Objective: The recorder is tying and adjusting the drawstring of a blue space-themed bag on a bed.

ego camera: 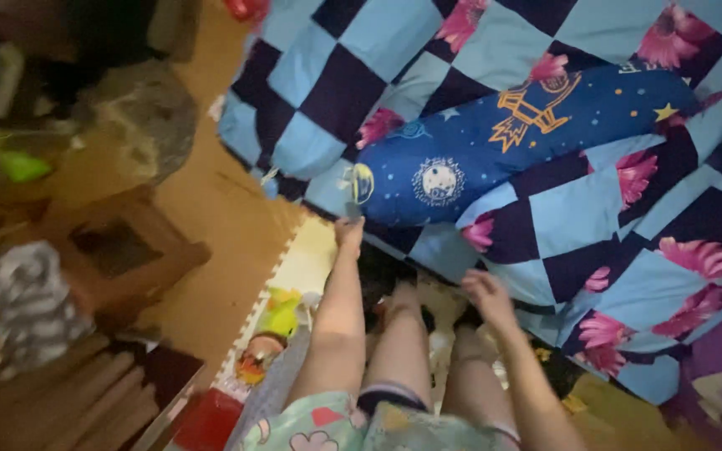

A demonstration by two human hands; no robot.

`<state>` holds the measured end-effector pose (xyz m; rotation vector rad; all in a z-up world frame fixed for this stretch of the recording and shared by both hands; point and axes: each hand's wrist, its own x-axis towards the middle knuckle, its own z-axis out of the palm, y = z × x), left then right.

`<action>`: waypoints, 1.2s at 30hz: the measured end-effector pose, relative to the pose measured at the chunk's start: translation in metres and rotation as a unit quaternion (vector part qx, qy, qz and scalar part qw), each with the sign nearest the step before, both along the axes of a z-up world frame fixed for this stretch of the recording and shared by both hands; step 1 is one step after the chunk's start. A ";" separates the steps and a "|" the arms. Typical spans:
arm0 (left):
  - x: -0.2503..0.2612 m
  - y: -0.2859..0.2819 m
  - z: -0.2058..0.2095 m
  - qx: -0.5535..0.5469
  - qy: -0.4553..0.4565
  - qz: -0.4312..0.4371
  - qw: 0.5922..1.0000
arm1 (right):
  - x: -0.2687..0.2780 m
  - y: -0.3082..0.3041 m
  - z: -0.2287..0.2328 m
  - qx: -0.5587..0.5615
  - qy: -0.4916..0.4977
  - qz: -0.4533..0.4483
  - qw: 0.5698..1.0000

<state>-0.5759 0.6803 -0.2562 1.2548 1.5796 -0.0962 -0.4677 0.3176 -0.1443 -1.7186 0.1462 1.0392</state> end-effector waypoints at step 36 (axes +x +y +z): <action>-0.113 -0.027 0.469 0.001 -0.435 -0.507 0.744 | 0.082 0.064 0.159 0.299 0.119 -0.098 0.942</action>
